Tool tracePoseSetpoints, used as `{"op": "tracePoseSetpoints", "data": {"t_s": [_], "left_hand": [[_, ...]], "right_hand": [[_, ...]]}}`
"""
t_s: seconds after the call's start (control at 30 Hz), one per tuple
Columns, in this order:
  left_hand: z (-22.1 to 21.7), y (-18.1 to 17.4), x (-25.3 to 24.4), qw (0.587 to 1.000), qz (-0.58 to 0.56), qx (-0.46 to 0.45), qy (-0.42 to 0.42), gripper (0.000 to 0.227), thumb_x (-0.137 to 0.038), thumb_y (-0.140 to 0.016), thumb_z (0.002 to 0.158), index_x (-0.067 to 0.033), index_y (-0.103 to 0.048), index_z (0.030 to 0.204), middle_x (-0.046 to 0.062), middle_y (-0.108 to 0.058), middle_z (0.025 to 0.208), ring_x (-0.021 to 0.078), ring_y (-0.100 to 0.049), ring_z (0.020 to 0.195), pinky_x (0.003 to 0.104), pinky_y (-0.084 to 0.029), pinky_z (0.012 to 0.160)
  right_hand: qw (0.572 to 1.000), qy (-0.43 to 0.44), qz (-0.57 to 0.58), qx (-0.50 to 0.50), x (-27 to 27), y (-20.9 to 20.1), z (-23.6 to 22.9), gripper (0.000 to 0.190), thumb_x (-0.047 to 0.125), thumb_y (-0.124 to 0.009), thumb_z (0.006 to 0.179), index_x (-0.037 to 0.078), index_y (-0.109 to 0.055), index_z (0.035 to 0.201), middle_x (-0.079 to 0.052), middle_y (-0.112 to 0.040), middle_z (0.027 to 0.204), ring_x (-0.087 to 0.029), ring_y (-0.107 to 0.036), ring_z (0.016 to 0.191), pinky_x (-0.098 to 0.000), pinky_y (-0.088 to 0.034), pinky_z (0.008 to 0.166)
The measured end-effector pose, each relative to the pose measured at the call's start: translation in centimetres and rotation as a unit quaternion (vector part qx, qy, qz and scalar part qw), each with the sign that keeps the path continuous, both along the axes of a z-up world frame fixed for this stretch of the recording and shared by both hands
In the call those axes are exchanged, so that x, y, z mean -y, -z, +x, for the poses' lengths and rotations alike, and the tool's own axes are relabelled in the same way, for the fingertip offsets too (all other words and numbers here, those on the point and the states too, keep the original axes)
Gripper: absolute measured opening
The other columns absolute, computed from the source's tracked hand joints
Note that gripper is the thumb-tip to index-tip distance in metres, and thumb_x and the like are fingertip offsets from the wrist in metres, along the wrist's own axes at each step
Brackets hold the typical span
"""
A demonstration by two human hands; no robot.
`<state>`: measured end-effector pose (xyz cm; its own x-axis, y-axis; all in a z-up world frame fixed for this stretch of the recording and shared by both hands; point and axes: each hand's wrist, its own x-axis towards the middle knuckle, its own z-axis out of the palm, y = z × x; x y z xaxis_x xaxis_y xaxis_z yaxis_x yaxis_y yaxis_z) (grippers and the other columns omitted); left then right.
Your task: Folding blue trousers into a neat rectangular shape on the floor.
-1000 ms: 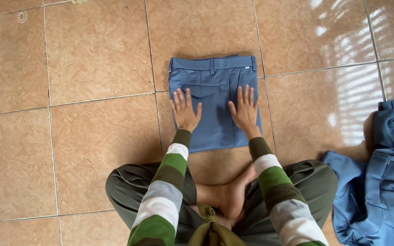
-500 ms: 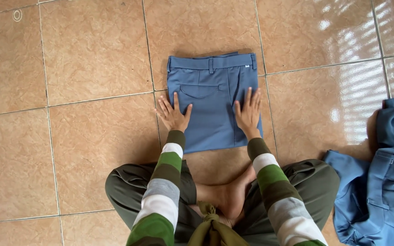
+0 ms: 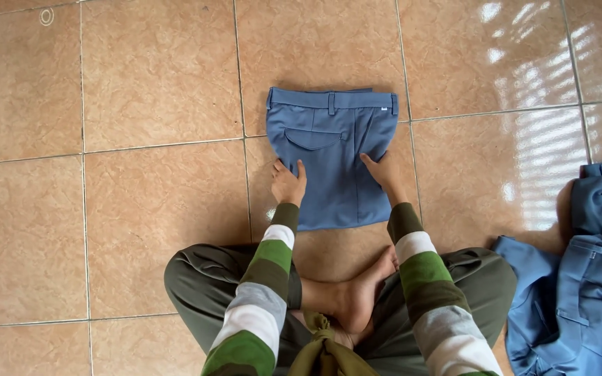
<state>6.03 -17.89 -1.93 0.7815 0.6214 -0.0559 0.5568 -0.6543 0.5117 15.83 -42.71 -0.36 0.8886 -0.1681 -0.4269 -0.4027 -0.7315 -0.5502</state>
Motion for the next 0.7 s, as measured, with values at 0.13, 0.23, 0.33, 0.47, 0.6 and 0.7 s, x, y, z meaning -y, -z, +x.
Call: {"op": "tracePoseSetpoints", "data": {"t_s": [0.13, 0.23, 0.33, 0.47, 0.6, 0.7], "left_hand": [[3.1, -0.8, -1.3, 0.967, -0.25, 0.003, -0.044, 0.071, -0.061, -0.063, 0.09, -0.0009, -0.055, 0.126, 0.024, -0.067, 0.115, 0.0411, -0.069, 0.108, 0.051, -0.059, 0.082], [3.4, -9.2, -1.3, 0.87, -0.487, 0.035, -0.066, 0.082, -0.052, -0.068, 0.091, 0.0062, -0.047, 0.145, 0.03, -0.051, 0.146, 0.0409, -0.048, 0.139, 0.05, -0.046, 0.11], [3.2, -14.1, -1.0, 0.816, -0.568, 0.081, -0.064, 0.083, -0.046, -0.07, 0.094, 0.0117, -0.04, 0.148, 0.033, -0.041, 0.152, 0.0451, -0.036, 0.146, 0.054, -0.037, 0.116], [3.4, -13.7, -1.1, 0.799, -0.584, 0.123, -0.073, 0.075, -0.042, -0.071, 0.093, 0.0131, -0.05, 0.14, 0.035, -0.051, 0.142, 0.0458, -0.043, 0.14, 0.055, -0.043, 0.11], [3.5, -13.6, -3.4, 0.786, -0.589, 0.162, -0.097, 0.071, -0.043, -0.073, 0.091, 0.0126, -0.056, 0.133, 0.034, -0.057, 0.135, 0.0457, -0.05, 0.135, 0.056, -0.047, 0.104], [2.6, -15.8, -6.6, 0.772, -0.59, 0.203, -0.118, 0.067, -0.039, -0.074, 0.091, 0.011, -0.058, 0.133, 0.032, -0.061, 0.129, 0.044, -0.055, 0.13, 0.057, -0.051, 0.099]], "right_hand": [[0.978, 0.089, 0.164, -0.093, -1.9, -10.2, -1.8, 0.082, 0.043, -0.08, 0.088, 0.001, -0.045, 0.149, -0.031, -0.047, 0.147, -0.05, -0.043, 0.138, -0.0666, -0.035, 0.11], [0.942, 0.171, 0.267, -0.108, -1.4, -12.8, -2.3, 0.089, 0.037, -0.082, 0.087, 0.004, -0.036, 0.156, -0.028, -0.036, 0.157, -0.048, -0.031, 0.146, -0.0678, -0.026, 0.116], [0.928, 0.183, 0.322, -0.045, -0.8, -13.4, -2.1, 0.08, 0.028, -0.08, 0.09, 0.003, -0.039, 0.154, -0.03, -0.042, 0.151, -0.05, -0.04, 0.14, -0.0665, -0.035, 0.111], [0.93, 0.167, 0.327, 0.002, -1.6, -15.9, -1.9, 0.072, 0.028, -0.078, 0.093, 0.001, -0.042, 0.15, -0.034, -0.046, 0.145, -0.052, -0.043, 0.136, -0.0662, -0.038, 0.109], [0.938, 0.134, 0.315, 0.052, -5.1, -20.7, -2.3, 0.067, 0.027, -0.076, 0.095, 0.001, -0.044, 0.148, -0.034, -0.045, 0.146, -0.052, -0.039, 0.138, -0.0657, -0.037, 0.109], [0.94, 0.098, 0.322, 0.064, -6.9, -19.7, -1.4, 0.069, 0.028, -0.078, 0.097, 0.002, -0.043, 0.15, -0.033, -0.044, 0.148, -0.051, -0.038, 0.14, -0.0646, -0.037, 0.109]]}}
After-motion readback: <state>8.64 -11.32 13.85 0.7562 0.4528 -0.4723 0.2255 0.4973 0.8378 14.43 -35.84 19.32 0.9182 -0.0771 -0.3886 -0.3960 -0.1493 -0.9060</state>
